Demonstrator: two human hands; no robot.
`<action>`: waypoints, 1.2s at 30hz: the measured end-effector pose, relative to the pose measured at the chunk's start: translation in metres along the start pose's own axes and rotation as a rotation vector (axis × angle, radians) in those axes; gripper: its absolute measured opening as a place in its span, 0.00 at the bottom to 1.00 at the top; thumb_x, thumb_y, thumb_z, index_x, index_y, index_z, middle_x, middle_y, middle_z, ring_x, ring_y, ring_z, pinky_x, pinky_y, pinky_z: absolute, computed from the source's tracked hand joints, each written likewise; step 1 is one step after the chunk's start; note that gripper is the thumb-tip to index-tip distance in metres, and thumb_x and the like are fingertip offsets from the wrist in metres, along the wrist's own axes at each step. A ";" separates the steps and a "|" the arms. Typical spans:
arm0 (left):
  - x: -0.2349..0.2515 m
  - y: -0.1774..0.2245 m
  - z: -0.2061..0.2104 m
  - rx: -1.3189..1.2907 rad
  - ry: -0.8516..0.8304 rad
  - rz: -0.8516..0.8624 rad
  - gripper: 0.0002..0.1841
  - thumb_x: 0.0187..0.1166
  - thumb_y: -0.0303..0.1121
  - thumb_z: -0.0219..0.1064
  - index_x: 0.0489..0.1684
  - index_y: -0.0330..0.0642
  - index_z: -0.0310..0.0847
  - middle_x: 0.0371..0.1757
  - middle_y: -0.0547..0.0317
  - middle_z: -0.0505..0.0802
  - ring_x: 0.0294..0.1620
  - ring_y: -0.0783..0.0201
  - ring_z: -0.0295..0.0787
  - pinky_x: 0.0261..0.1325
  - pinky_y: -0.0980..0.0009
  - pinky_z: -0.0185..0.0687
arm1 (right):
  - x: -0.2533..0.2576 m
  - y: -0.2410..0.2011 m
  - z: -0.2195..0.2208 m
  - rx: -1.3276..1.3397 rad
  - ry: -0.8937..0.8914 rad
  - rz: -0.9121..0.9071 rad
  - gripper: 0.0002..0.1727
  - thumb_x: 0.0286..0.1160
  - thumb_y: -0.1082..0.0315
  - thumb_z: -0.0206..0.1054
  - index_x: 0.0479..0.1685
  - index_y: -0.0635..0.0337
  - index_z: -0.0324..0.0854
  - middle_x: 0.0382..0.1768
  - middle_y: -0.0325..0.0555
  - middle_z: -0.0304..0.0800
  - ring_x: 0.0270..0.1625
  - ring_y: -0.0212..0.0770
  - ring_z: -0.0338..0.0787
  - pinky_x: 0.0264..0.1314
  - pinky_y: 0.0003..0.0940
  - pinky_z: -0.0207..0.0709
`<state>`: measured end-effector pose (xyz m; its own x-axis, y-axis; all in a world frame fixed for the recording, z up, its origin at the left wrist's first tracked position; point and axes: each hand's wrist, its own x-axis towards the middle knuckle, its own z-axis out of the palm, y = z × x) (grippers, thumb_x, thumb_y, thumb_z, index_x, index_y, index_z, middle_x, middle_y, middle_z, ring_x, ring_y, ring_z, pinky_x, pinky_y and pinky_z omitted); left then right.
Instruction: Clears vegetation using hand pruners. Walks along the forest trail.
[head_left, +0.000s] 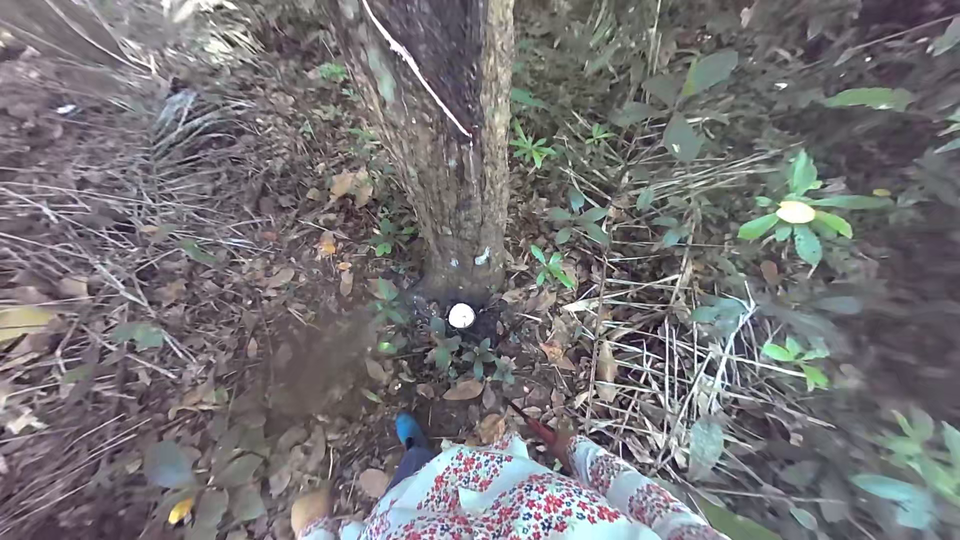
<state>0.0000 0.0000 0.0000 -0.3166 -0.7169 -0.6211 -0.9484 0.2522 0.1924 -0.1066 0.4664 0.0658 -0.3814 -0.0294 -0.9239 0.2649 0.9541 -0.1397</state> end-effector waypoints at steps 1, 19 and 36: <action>-0.001 0.016 -0.001 -0.032 -0.016 0.078 0.23 0.85 0.43 0.66 0.62 0.27 0.85 0.64 0.26 0.89 0.72 0.31 0.83 0.75 0.35 0.73 | 0.031 0.002 0.005 0.034 0.031 -0.006 0.32 0.83 0.53 0.66 0.77 0.70 0.74 0.75 0.70 0.78 0.80 0.65 0.77 0.81 0.62 0.67; -0.184 0.261 0.021 -0.232 -0.416 0.568 0.19 0.91 0.37 0.58 0.62 0.27 0.83 0.60 0.32 0.89 0.63 0.43 0.84 0.68 0.47 0.75 | -0.049 -0.169 -0.084 0.263 0.535 -0.557 0.26 0.82 0.68 0.65 0.77 0.65 0.70 0.59 0.66 0.89 0.63 0.63 0.90 0.70 0.61 0.78; -0.020 0.183 -0.080 -1.320 -0.111 0.168 0.14 0.94 0.40 0.46 0.46 0.40 0.73 0.24 0.66 0.78 0.17 0.74 0.73 0.22 0.75 0.74 | 0.043 -0.107 -0.053 0.407 0.401 -0.348 0.30 0.71 0.68 0.76 0.72 0.72 0.74 0.58 0.72 0.87 0.61 0.66 0.88 0.69 0.62 0.77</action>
<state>-0.1686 0.0087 0.1087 -0.4871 -0.6670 -0.5637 -0.2258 -0.5273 0.8191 -0.1981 0.3790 0.0594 -0.7838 -0.1274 -0.6078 0.3500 0.7179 -0.6017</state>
